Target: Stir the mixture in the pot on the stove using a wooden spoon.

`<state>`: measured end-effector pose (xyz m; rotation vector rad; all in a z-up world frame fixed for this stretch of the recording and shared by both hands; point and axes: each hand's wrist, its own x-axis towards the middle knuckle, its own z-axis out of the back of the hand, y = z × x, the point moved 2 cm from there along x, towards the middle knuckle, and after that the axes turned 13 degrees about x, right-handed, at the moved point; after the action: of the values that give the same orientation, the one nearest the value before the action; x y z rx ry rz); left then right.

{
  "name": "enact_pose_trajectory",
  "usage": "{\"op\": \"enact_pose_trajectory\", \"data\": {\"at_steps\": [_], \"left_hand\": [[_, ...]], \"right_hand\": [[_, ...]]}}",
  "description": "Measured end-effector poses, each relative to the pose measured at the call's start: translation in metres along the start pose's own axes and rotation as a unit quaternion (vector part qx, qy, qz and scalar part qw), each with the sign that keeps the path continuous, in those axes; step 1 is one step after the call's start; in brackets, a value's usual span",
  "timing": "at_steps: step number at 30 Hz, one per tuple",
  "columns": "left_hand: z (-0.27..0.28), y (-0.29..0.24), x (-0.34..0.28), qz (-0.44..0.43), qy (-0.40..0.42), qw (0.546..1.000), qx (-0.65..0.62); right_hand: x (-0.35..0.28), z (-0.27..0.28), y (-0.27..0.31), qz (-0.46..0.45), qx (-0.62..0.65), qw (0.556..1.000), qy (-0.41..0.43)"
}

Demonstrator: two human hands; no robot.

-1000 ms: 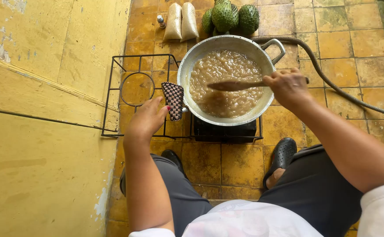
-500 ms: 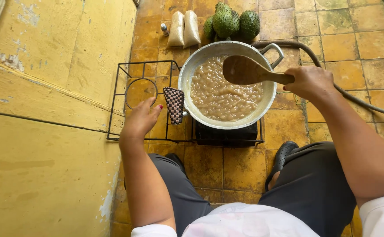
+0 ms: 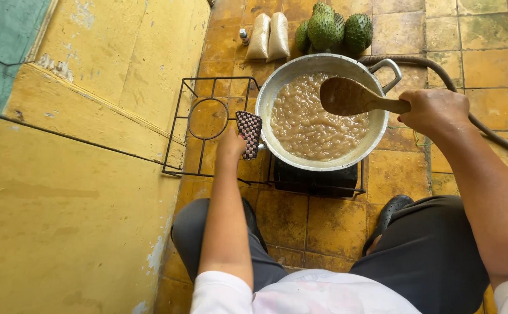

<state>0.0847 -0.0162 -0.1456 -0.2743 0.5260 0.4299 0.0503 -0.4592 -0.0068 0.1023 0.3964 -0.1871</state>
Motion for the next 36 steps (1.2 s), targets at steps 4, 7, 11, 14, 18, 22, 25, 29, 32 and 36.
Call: {"op": "enact_pose_trajectory", "data": {"at_steps": [4, 7, 11, 14, 18, 22, 25, 29, 32, 36], "left_hand": [[-0.072, 0.023, 0.034, 0.045, -0.01, 0.978, -0.203], [-0.085, 0.024, 0.044, 0.012, -0.083, 0.964, -0.252], [-0.096, 0.033, 0.072, -0.011, -0.148, 0.969, -0.198], [-0.103, 0.03, 0.079, -0.004, -0.168, 0.969, -0.182], [-0.106, 0.022, 0.066, 0.033, -0.186, 0.96, -0.206], [-0.107, 0.018, 0.06, 0.015, -0.241, 0.951, -0.193], [-0.107, 0.019, 0.064, 0.021, -0.203, 0.961, -0.189], [-0.107, 0.024, 0.067, -0.001, -0.189, 0.96, -0.205], [-0.109, 0.025, 0.067, -0.019, -0.205, 0.951, -0.231], [-0.104, 0.02, 0.066, -0.021, -0.19, 0.942, -0.277]], "right_hand": [[-0.008, 0.003, -0.005, -0.009, 0.012, 1.0, -0.017], [-0.016, 0.001, -0.012, -0.019, 0.008, 1.0, -0.011], [-0.031, 0.0, -0.015, -0.012, -0.032, 0.998, -0.05], [-0.044, 0.001, -0.012, -0.032, -0.046, 0.998, -0.042], [-0.068, 0.0, -0.006, -0.041, -0.061, 0.995, -0.066], [-0.086, 0.0, 0.003, -0.065, -0.044, 0.996, -0.039], [-0.09, -0.003, 0.005, -0.069, -0.037, 0.996, -0.052], [-0.089, -0.001, 0.006, -0.071, -0.008, 0.997, -0.024], [-0.085, -0.003, 0.0, -0.066, -0.023, 0.997, -0.023], [-0.08, -0.004, -0.007, -0.075, -0.028, 0.996, -0.025]]}}
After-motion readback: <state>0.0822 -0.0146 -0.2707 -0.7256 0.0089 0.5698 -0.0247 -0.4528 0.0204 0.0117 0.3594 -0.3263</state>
